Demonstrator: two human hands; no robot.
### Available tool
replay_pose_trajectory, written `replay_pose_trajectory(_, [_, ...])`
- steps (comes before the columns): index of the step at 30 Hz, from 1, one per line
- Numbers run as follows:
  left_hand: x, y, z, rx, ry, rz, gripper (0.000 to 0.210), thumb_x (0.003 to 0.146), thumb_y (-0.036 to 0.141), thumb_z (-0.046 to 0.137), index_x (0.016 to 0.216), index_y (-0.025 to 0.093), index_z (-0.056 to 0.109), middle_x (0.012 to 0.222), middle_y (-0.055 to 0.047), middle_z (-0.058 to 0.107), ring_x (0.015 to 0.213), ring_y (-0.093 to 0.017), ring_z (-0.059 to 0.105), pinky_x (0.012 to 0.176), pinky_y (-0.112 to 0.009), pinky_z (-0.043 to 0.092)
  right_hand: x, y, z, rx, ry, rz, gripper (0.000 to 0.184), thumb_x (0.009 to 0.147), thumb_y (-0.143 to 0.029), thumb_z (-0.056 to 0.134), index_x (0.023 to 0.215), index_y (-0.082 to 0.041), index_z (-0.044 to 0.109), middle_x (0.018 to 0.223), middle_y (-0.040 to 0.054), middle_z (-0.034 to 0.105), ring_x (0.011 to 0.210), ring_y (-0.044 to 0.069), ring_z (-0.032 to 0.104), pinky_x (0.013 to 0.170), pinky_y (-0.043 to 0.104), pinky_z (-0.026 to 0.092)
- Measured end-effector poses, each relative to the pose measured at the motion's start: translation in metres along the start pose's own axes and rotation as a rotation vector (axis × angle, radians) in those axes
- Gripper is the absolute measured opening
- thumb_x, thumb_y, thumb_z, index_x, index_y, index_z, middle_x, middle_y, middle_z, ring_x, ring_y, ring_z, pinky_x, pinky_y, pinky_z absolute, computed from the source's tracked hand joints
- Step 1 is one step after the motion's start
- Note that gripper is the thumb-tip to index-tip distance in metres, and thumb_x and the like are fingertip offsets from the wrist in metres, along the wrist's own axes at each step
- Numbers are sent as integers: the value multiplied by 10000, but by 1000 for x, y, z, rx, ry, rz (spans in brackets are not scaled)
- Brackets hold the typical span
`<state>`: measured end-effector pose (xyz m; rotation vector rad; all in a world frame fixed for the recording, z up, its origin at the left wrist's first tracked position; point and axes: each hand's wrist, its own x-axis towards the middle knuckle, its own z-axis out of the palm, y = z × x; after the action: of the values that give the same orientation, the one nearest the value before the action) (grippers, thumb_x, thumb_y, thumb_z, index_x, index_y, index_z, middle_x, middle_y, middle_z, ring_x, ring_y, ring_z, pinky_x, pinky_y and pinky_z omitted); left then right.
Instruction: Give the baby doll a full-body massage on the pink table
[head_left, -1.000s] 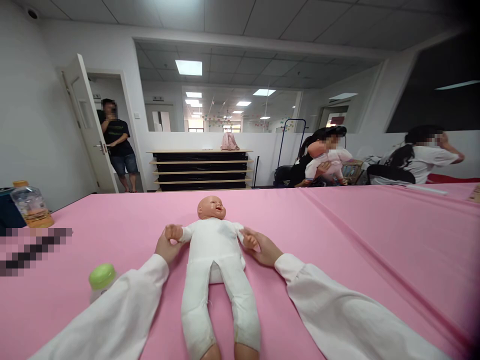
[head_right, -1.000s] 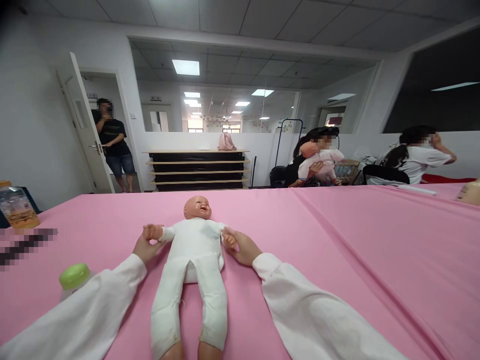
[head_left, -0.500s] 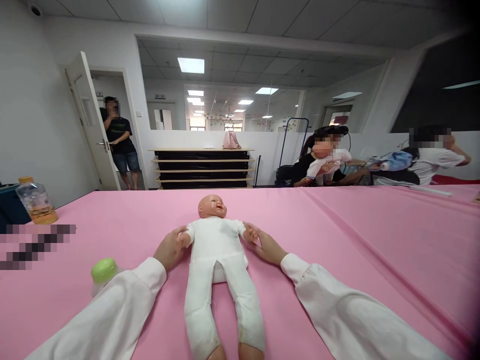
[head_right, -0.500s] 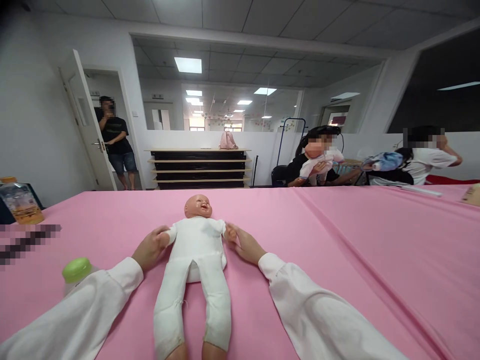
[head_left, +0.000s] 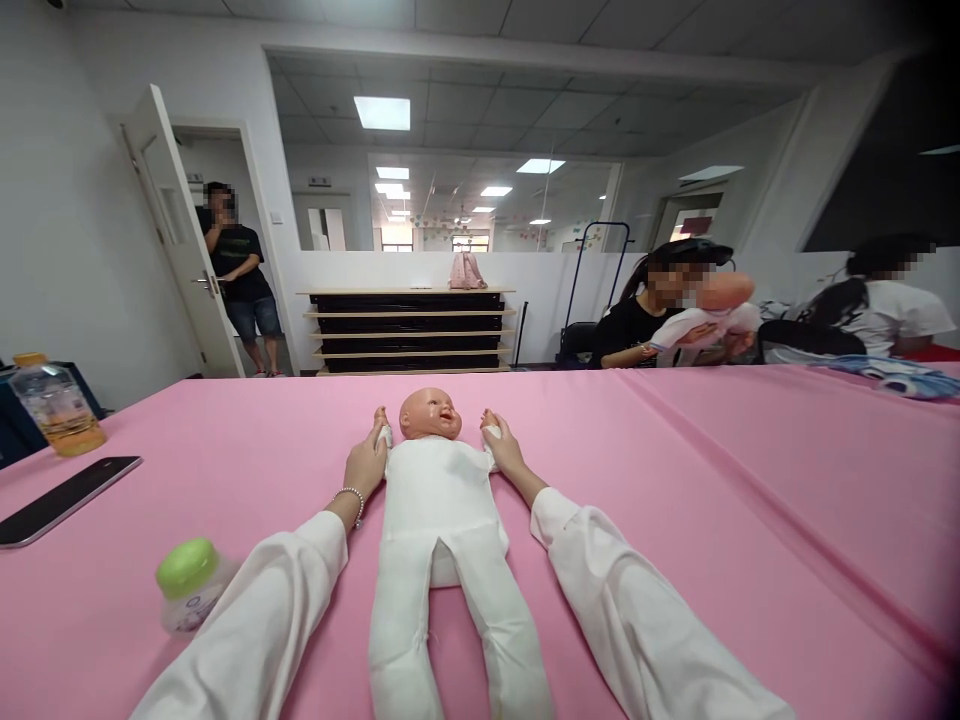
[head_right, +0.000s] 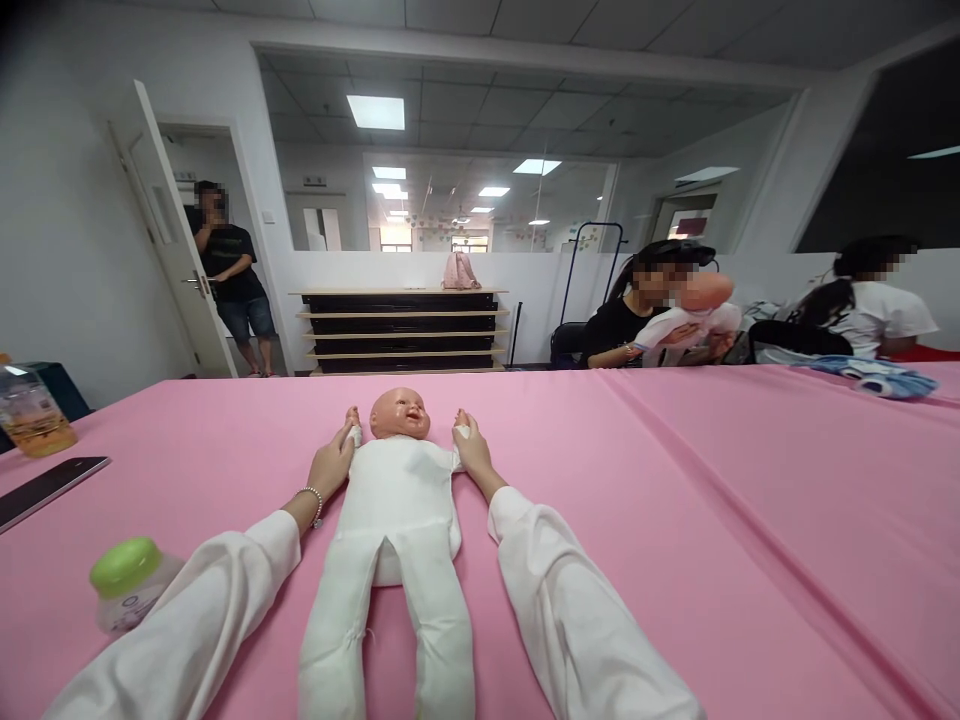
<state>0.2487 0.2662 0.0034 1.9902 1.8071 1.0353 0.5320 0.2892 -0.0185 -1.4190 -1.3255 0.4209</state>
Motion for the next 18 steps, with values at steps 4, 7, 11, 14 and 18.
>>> replay_pose_trajectory(4, [1,-2,1,50,-13,-33,516,923,330,282,1409,235,428,1044,-121,703,924,-301,664,763,-391,460,3,7,2,-72,-19,2,471,781,-369,533,1241,-271,547,1151,70,678,1023,288,645,917,458,487])
replay_pose_trajectory(7, [1,-3,2,39,-8,-26,514,920,331,288,1403,237,436,1028,-119,707,914,-302,665,763,-395,463,-4,-1,1,-104,-16,-29,484,812,-366,502,1283,-258,513,1166,84,668,1031,293,640,927,463,479])
replay_pose_trajectory(11, [-5,1,1,-28,83,20,538,910,308,328,1435,194,360,1181,-140,646,1009,-298,637,808,-407,465,-20,-20,-2,-143,71,-174,553,858,-365,442,1391,-238,365,1325,95,566,1142,289,582,987,477,436])
replay_pose_trajectory(14, [-16,3,-3,-140,196,41,605,893,322,386,1453,130,263,1290,-188,563,1066,-300,610,821,-416,474,-34,-33,-8,-184,122,-273,609,837,-378,482,1394,-182,332,1317,157,558,1106,324,600,955,511,456])
replay_pose_trajectory(18, [-39,-6,-16,-257,218,102,709,845,338,471,1456,124,182,1230,-167,590,1014,-268,627,813,-404,498,-61,-42,-33,-64,-57,-425,615,800,-348,553,1359,-186,353,1343,145,538,1182,298,560,977,484,470])
